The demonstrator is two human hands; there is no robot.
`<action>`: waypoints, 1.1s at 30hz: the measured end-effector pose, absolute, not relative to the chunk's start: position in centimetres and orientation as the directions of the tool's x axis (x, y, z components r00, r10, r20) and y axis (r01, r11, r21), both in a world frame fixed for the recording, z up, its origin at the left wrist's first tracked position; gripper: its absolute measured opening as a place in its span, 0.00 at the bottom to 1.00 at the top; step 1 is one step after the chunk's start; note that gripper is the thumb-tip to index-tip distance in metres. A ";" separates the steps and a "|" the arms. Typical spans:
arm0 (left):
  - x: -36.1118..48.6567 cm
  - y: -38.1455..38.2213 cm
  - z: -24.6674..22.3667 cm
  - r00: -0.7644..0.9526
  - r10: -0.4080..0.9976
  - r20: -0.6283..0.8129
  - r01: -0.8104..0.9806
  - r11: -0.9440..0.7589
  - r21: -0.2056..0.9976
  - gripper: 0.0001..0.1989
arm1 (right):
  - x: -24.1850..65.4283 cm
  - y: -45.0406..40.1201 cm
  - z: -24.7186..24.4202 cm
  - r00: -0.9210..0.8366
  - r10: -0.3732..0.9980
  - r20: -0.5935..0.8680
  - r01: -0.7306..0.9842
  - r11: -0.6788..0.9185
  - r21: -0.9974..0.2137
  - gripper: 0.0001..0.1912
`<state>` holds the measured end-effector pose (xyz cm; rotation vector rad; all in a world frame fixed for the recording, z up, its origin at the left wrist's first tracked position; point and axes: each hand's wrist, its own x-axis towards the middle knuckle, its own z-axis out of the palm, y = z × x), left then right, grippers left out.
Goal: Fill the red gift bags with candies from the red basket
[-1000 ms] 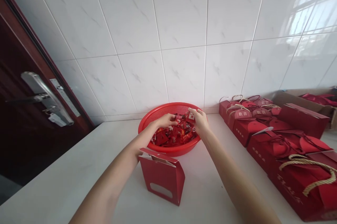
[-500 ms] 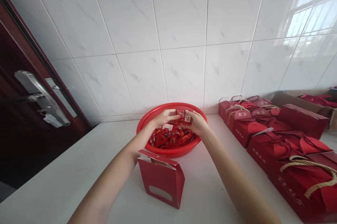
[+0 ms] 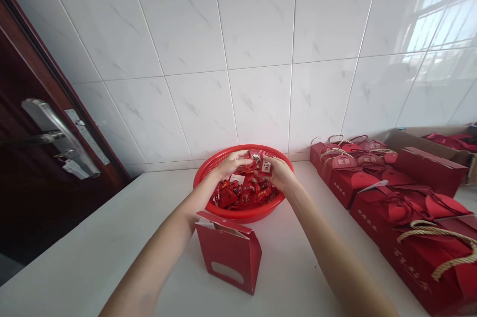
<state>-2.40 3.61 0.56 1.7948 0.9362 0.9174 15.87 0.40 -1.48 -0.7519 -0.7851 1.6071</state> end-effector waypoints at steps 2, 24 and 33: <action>-2.4 3.4 0.8 0.510 0.844 0.165 0.178 -0.292 0.940 0.23 | 15.9 0.3 -1.4 -0.171 0.984 -0.055 -0.565 -0.144 -0.813 0.04; -3.0 -8.8 7.4 0.326 0.886 0.330 0.085 -0.375 0.923 0.29 | 17.0 -8.5 5.8 -0.524 0.785 0.332 -0.417 0.104 -0.903 0.18; -2.5 -17.4 9.5 -0.006 0.810 0.586 0.088 -0.583 0.808 0.15 | 16.9 -14.6 8.9 -0.405 0.806 0.432 -0.452 0.235 -0.861 0.10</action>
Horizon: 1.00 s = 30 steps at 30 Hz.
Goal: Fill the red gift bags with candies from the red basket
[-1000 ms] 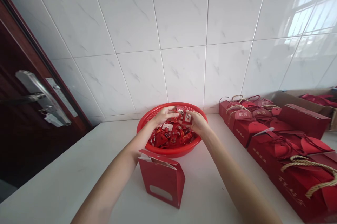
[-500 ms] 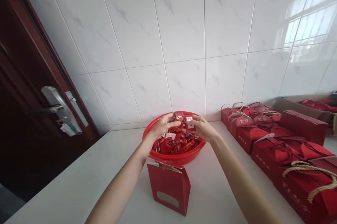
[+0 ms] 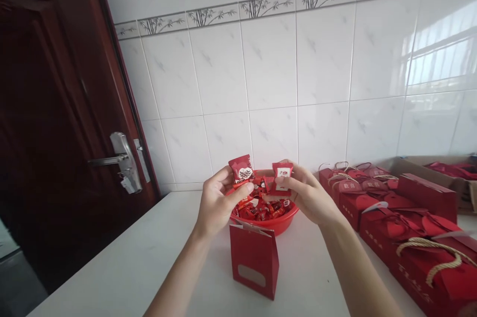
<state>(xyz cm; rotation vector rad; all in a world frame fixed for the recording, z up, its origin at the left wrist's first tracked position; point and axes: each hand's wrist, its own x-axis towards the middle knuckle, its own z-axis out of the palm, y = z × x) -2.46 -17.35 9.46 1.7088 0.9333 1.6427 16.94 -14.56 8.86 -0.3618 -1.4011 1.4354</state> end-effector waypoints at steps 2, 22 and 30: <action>-2.6 -18.0 9.3 -0.043 0.795 0.605 0.082 -0.601 0.795 0.15 | 16.8 -15.1 8.8 -0.327 0.834 0.444 -0.444 0.280 -0.851 0.10; -2.2 -19.5 8.1 -0.045 0.789 0.613 -0.080 -0.614 0.785 0.25 | 15.0 -16.7 7.5 -0.235 0.807 0.542 -0.382 0.436 -0.815 0.19; -2.7 -18.9 7.3 0.043 0.822 0.568 0.046 -0.570 0.820 0.24 | 15.1 -16.4 7.1 -0.220 0.810 0.544 -0.371 0.446 -0.814 0.16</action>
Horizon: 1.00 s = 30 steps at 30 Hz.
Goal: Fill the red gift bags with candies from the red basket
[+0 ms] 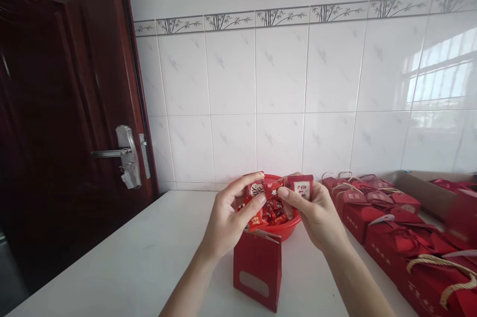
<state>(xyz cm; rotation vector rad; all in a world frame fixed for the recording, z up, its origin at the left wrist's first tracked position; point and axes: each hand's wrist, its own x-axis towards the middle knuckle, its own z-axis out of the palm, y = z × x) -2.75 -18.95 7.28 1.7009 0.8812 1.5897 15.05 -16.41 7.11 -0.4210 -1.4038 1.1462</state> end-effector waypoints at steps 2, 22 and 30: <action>-2.9 -18.8 7.2 0.060 0.822 0.567 0.092 -0.570 0.817 0.18 | 15.2 -16.3 7.1 -0.205 0.815 0.542 -0.367 0.449 -0.815 0.16; -2.2 -18.1 7.1 0.067 0.838 0.541 0.089 -0.545 0.833 0.13 | 15.7 -16.1 7.8 -0.230 0.847 0.479 -0.386 0.372 -0.844 0.20; -2.2 -17.3 6.4 -0.092 0.746 0.660 0.254 -0.623 0.740 0.15 | 16.9 -15.9 7.9 -0.321 0.854 0.410 -0.365 0.288 -0.886 0.12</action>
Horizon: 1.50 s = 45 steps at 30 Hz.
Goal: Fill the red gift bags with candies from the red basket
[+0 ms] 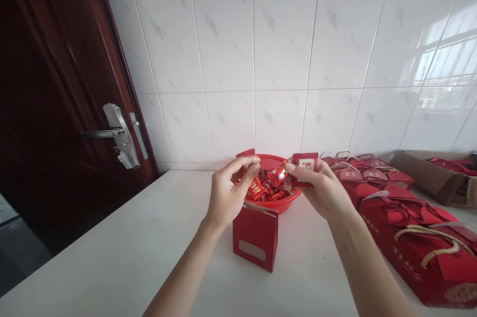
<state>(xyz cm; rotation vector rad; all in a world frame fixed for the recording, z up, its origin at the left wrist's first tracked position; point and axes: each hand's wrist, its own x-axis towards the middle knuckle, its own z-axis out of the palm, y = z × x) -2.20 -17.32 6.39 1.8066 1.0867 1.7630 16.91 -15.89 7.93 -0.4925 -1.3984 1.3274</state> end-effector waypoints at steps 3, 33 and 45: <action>-2.1 -17.2 6.1 -0.109 0.688 0.717 0.350 -0.649 0.676 0.14 | 16.8 -16.2 8.0 -0.502 0.786 0.361 -0.222 0.286 -0.932 0.12; -7.6 -14.5 6.1 0.420 0.887 0.191 0.674 -0.446 0.589 0.18 | 15.0 -14.9 6.1 -0.470 0.681 0.562 0.285 0.720 -0.633 0.09; -7.5 -13.9 5.4 0.392 0.880 0.266 0.643 -0.470 0.605 0.17 | 14.0 -12.6 3.5 -0.555 0.541 0.632 0.542 0.812 -0.218 0.15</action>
